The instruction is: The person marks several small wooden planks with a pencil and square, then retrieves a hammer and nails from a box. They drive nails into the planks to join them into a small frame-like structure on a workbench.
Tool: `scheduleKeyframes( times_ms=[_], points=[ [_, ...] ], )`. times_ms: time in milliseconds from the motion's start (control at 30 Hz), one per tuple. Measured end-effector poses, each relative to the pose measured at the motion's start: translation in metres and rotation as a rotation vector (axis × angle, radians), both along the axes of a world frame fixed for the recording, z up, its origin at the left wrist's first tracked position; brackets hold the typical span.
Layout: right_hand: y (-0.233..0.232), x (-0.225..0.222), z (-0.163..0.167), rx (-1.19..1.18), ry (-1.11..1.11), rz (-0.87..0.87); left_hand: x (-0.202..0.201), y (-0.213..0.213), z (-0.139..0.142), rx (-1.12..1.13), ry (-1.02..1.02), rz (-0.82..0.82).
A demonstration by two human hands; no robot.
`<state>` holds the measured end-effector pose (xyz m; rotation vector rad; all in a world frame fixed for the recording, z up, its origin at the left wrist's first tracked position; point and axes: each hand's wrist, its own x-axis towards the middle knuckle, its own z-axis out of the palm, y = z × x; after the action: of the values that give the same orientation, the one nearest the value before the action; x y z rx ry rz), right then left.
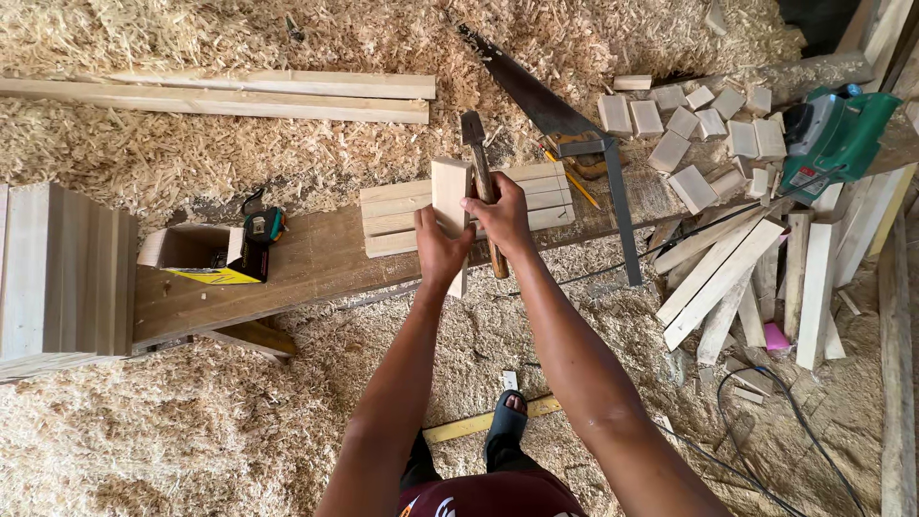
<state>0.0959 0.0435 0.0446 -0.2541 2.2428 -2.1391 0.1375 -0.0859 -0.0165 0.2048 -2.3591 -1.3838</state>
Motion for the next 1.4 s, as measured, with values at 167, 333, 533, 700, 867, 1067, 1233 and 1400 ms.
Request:
scheduleKeyframes(
  times_ms=[167, 333, 533, 700, 867, 1067, 1233, 1400],
  points=[
    [0.001, 0.0, -0.001, -0.035, 0.021, 0.084, 0.0, -0.023, 0.006, 0.184, -0.1, -0.3],
    [-0.002, -0.004, -0.008, -0.073, 0.159, 0.113, -0.003, -0.034, 0.002, 0.484, -0.232, -0.448],
    [-0.006, -0.003, -0.003, -0.033, 0.044, -0.013, -0.01, -0.042, -0.002, 0.679, -0.36, -0.419],
    [-0.007, -0.001, 0.008, 0.005, -0.019, -0.048, -0.009, -0.044, 0.005, 0.898, -0.362, -0.527],
    [-0.009, -0.002, 0.01, -0.043, -0.014, -0.044, -0.014, -0.04, 0.006, 0.818, -0.343, -0.471],
    [-0.007, -0.008, -0.003, 0.008, 0.023, -0.06, -0.021, -0.032, 0.003, 0.621, -0.297, -0.512],
    [-0.012, -0.007, -0.011, 0.207, 0.225, -0.113, -0.029, -0.013, 0.001, 0.034, -0.187, -0.281],
    [-0.017, -0.001, 0.0, 0.227, 0.22, -0.176, -0.026, -0.004, 0.008, -0.074, 0.036, -0.363]
  ],
)
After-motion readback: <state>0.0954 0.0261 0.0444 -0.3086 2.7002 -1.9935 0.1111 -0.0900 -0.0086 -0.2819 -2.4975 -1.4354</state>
